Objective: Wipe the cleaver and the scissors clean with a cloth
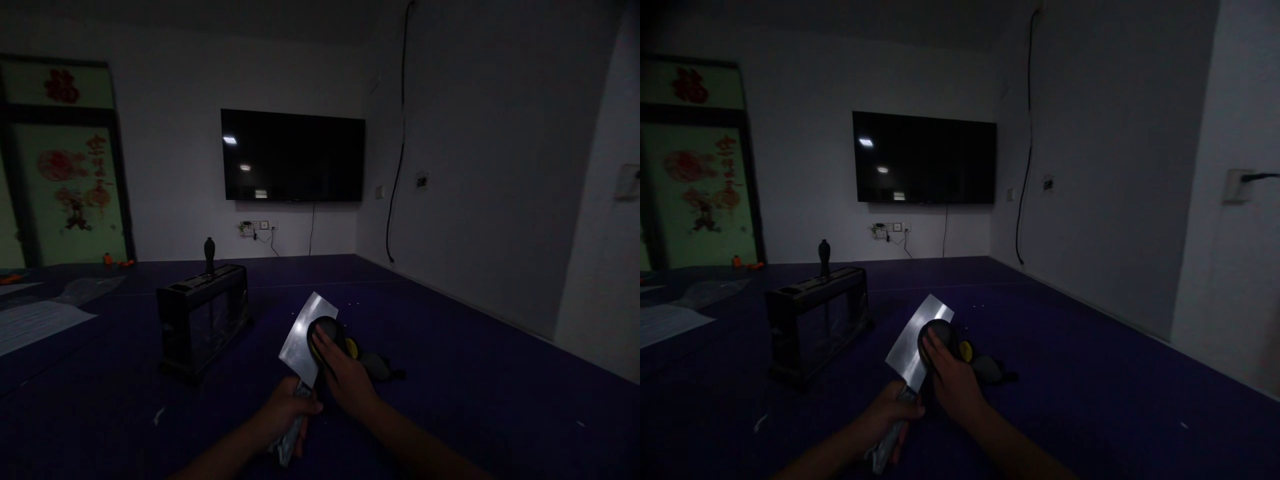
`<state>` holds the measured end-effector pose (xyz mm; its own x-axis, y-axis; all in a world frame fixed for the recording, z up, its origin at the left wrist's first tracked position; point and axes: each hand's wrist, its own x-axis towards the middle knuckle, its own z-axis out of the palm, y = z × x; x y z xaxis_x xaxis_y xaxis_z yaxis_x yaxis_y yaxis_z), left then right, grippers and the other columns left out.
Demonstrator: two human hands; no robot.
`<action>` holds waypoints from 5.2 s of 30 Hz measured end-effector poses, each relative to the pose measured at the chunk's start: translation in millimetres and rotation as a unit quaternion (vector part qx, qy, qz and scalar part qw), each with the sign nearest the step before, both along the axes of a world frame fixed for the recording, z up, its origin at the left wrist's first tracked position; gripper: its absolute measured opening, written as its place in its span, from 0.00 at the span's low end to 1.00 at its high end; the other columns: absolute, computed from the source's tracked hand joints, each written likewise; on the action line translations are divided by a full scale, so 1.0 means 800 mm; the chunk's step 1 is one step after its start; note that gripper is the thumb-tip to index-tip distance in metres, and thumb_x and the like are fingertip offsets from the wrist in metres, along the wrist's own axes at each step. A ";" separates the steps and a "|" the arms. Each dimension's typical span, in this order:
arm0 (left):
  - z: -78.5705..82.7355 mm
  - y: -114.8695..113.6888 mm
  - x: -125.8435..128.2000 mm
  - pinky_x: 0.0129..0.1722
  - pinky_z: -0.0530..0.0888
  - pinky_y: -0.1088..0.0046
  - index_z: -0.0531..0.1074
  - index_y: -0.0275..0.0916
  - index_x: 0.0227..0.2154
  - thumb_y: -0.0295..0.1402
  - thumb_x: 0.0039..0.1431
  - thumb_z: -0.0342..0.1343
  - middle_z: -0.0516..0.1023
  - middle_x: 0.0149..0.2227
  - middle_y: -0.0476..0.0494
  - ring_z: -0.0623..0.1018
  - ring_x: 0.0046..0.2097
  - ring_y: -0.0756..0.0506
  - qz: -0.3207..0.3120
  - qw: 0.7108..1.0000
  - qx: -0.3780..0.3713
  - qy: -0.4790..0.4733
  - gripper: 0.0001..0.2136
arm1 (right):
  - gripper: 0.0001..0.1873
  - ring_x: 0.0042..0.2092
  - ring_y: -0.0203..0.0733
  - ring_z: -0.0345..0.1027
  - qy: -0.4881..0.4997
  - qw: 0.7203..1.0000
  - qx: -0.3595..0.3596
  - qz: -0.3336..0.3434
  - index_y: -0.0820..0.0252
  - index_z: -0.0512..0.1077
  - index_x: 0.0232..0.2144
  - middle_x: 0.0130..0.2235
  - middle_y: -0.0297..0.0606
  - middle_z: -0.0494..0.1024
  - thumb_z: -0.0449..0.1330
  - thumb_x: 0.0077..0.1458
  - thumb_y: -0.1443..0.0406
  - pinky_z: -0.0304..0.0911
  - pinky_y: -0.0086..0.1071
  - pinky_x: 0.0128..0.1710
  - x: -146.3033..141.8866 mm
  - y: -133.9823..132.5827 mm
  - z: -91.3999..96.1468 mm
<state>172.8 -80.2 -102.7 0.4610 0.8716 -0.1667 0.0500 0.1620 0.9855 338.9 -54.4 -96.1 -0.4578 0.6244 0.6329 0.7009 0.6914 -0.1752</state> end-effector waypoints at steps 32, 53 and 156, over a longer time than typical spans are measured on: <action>0.007 -0.006 -0.003 0.10 0.59 0.80 0.62 0.38 0.24 0.36 0.38 0.56 0.64 0.09 0.56 0.61 0.10 0.53 0.003 1.000 0.000 0.015 0.11 | 0.38 0.60 0.43 0.50 0.063 0.998 -0.004 0.008 0.51 0.46 0.60 0.63 0.37 0.48 0.47 0.47 0.76 0.58 0.42 0.52 0.001 0.005 -0.004; 0.004 -0.002 -0.005 0.09 0.59 0.80 0.62 0.38 0.25 0.36 0.37 0.56 0.64 0.09 0.56 0.61 0.09 0.52 -0.008 1.000 0.007 0.002 0.12 | 0.39 0.58 0.43 0.53 0.047 0.998 -0.002 -0.039 0.49 0.45 0.60 0.63 0.35 0.47 0.48 0.48 0.76 0.61 0.38 0.50 -0.004 0.002 -0.003; 0.003 -0.006 -0.004 0.10 0.59 0.80 0.62 0.38 0.26 0.36 0.38 0.56 0.63 0.09 0.57 0.60 0.09 0.53 -0.004 1.000 0.006 0.026 0.12 | 0.37 0.57 0.47 0.55 0.101 0.990 0.011 -0.101 0.48 0.46 0.60 0.63 0.34 0.45 0.48 0.48 0.75 0.63 0.41 0.48 -0.001 0.006 -0.006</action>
